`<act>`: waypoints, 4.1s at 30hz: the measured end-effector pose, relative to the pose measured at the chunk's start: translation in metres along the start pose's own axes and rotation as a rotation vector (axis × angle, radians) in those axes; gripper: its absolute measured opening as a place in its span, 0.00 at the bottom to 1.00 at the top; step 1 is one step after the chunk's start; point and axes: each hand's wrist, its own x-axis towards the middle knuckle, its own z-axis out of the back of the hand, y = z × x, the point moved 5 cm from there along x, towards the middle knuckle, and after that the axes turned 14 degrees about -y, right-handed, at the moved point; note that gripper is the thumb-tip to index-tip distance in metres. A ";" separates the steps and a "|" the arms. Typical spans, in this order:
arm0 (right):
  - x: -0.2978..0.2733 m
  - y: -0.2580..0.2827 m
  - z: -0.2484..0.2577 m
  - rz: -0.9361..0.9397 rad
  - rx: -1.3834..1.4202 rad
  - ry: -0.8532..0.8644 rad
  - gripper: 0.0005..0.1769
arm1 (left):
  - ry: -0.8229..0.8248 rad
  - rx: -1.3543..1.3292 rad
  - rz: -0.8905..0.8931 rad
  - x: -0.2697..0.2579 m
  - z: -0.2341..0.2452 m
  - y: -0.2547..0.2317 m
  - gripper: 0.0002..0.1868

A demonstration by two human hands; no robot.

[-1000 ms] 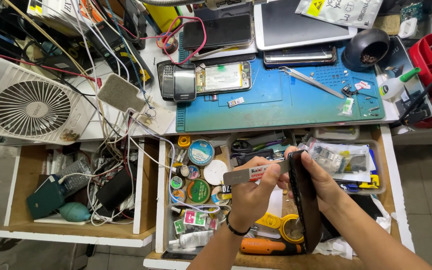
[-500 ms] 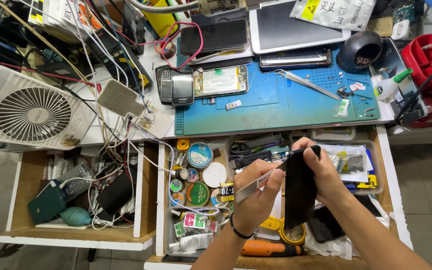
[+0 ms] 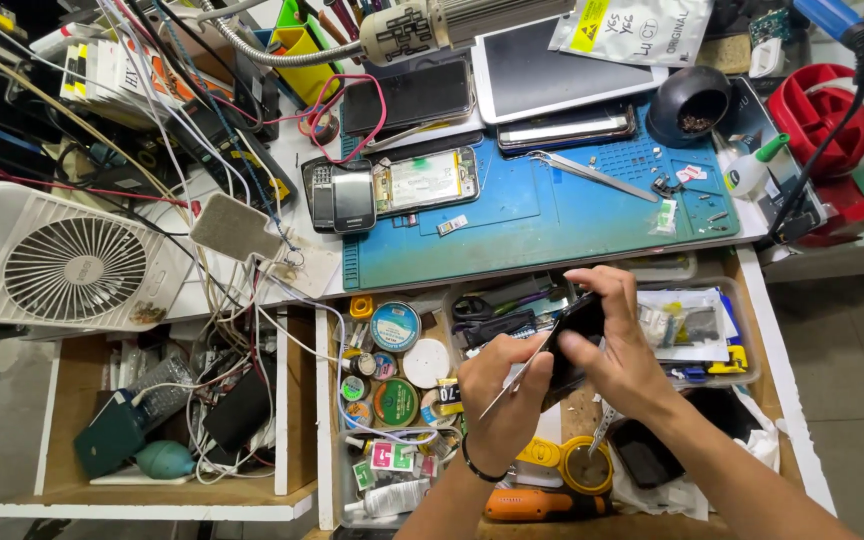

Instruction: Using a metal pry tool to carefully remove the back cover of a smartphone for repair.

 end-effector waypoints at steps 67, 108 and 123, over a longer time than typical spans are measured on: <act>0.023 -0.023 0.030 -0.093 -0.001 -0.045 0.44 | 0.164 0.290 0.225 0.024 0.021 0.082 0.09; -0.004 0.002 0.004 0.506 -0.016 0.011 0.52 | -0.005 -0.114 0.150 0.009 0.023 0.023 0.08; -0.006 -0.002 0.006 0.466 0.016 -0.025 0.51 | 0.007 -0.407 0.079 0.017 0.017 -0.001 0.06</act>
